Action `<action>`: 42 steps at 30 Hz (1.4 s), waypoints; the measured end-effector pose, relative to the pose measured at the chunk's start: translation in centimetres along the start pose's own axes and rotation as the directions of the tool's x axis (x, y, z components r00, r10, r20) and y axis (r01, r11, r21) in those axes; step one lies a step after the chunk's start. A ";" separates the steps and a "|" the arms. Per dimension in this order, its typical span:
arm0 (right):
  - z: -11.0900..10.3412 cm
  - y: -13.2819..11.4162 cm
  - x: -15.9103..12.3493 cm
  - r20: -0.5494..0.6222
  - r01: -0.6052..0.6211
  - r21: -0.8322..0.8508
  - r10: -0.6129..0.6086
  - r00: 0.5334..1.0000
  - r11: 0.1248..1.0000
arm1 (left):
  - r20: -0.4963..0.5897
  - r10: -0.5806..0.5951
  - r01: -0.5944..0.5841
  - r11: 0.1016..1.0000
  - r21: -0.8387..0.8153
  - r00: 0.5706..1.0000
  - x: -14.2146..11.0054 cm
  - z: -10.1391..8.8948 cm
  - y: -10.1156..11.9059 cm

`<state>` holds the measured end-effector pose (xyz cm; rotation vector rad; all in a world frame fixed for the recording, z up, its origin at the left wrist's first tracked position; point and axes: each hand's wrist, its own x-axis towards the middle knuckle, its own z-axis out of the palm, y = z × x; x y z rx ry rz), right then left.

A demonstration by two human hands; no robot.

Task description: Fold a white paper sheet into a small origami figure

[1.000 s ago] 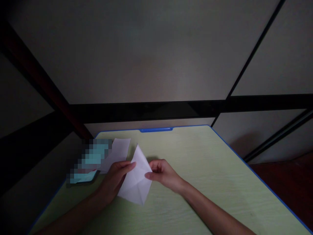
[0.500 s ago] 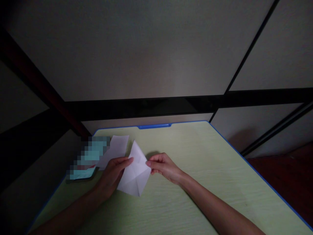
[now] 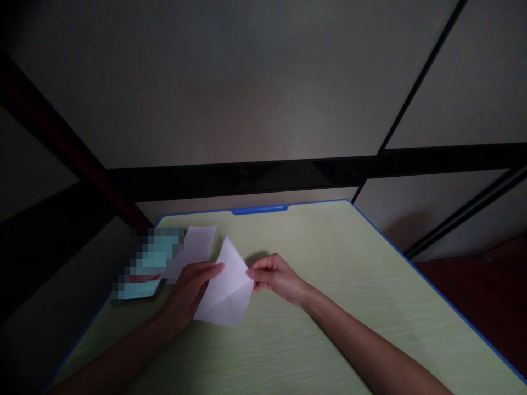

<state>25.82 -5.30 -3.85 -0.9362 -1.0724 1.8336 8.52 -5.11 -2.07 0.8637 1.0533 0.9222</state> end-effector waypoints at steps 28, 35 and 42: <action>0.6 -0.3 -0.3 -0.115 0.137 0.206 -0.116 0.987 0.969 | 0.290 0.004 -0.181 0.790 0.586 0.957 -0.7 0.8 -0.4; 0.8 -0.4 -0.1 -0.165 0.192 0.101 -0.174 0.971 0.976 | 0.271 -0.004 -0.167 0.778 0.605 0.963 -0.6 0.8 -0.4; 0.6 -0.4 0.0 -0.165 0.191 0.054 -0.180 0.970 0.980 | 0.277 -0.024 -0.148 0.798 0.584 0.961 -0.6 0.8 -0.4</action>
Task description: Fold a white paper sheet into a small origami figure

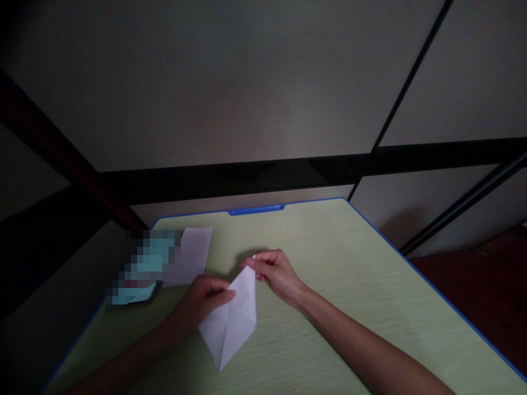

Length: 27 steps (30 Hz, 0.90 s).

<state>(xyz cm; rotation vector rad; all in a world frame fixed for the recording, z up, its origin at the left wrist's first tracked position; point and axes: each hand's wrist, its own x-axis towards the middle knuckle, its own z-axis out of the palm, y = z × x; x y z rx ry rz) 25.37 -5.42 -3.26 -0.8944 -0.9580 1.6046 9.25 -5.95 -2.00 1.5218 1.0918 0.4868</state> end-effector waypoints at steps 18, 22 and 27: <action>0.3 0.1 -0.4 0.066 -0.034 -0.195 0.048 0.997 0.980 | -0.048 0.027 -0.024 0.997 0.074 0.998 0.1 0.0 -0.1; 0.4 0.2 -0.4 0.038 -0.024 -0.209 0.033 0.999 0.978 | -0.051 0.027 -0.023 0.997 0.071 0.998 0.1 0.0 -0.1; 0.5 0.0 -0.5 0.006 -0.023 -0.234 0.025 1.000 0.972 | -0.051 0.007 -0.006 1.000 0.026 0.999 0.0 0.1 -0.2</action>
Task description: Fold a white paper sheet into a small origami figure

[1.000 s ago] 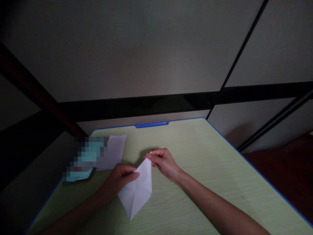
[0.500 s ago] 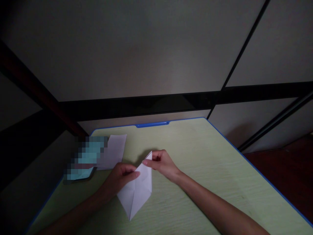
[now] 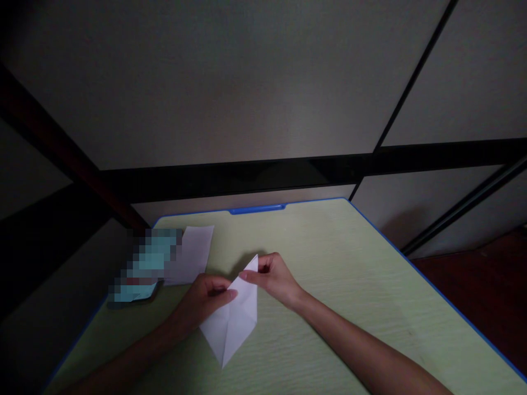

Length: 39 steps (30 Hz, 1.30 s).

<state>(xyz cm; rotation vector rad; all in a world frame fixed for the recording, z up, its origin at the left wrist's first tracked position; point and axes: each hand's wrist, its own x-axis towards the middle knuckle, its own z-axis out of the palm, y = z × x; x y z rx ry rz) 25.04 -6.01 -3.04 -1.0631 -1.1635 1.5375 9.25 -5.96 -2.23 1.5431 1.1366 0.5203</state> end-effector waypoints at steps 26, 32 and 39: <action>-0.4 -0.2 0.4 -0.112 0.076 -0.073 -0.084 0.990 0.994 | 0.032 0.025 -0.027 0.999 0.035 0.999 0.1 0.0 -0.2; -0.4 -0.4 0.1 -0.096 0.155 -0.161 -0.172 0.980 0.975 | 0.028 0.023 -0.025 0.998 0.054 0.999 0.1 0.1 -0.2; -0.1 -0.4 0.1 -0.053 0.147 -0.221 -0.162 0.985 0.964 | -0.028 -0.015 0.015 1.000 -0.001 0.999 -0.2 0.2 0.3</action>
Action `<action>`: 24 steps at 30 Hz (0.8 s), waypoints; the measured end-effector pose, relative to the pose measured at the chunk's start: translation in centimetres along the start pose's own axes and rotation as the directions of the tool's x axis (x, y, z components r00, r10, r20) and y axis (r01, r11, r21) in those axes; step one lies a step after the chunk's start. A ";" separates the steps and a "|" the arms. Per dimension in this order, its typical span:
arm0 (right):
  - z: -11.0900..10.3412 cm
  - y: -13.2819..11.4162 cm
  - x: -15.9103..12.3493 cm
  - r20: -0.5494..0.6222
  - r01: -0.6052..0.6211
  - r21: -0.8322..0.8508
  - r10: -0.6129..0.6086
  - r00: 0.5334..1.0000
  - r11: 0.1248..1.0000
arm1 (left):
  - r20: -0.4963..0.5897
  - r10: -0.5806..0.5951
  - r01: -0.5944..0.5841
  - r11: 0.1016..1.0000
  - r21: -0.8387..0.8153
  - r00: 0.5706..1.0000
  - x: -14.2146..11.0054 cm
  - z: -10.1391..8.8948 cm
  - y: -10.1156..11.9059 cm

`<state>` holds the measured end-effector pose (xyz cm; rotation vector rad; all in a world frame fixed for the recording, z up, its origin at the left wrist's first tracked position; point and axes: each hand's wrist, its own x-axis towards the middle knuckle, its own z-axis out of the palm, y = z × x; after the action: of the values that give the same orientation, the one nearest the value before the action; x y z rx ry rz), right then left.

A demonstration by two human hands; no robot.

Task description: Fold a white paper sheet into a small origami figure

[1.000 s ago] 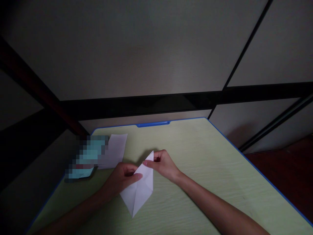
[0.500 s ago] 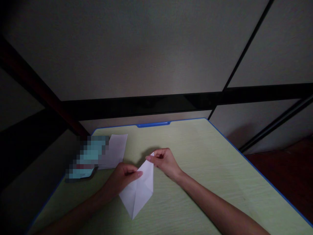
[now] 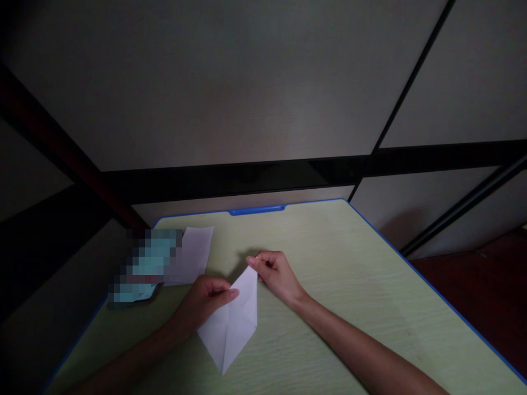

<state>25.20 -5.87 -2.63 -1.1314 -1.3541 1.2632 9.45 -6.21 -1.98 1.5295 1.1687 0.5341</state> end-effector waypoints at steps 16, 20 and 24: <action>0.0 0.5 -0.5 0.246 0.007 -0.079 0.012 0.969 0.997 | -0.012 -0.028 0.027 0.997 -0.067 1.000 -0.1 -0.2 -0.2; 0.1 0.3 -0.6 0.189 0.051 -0.097 -0.032 0.981 0.994 | -0.011 -0.041 0.040 0.996 -0.082 0.999 -0.2 -0.3 0.1; 0.3 0.4 -0.6 0.283 -0.022 -0.014 0.025 0.959 1.000 | -0.056 -0.050 0.044 0.994 -0.104 0.997 -0.2 -0.6 0.3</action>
<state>24.98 -6.48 -3.08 -1.0029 -1.5621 1.4795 9.04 -6.08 -1.44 1.4034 1.2004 0.6023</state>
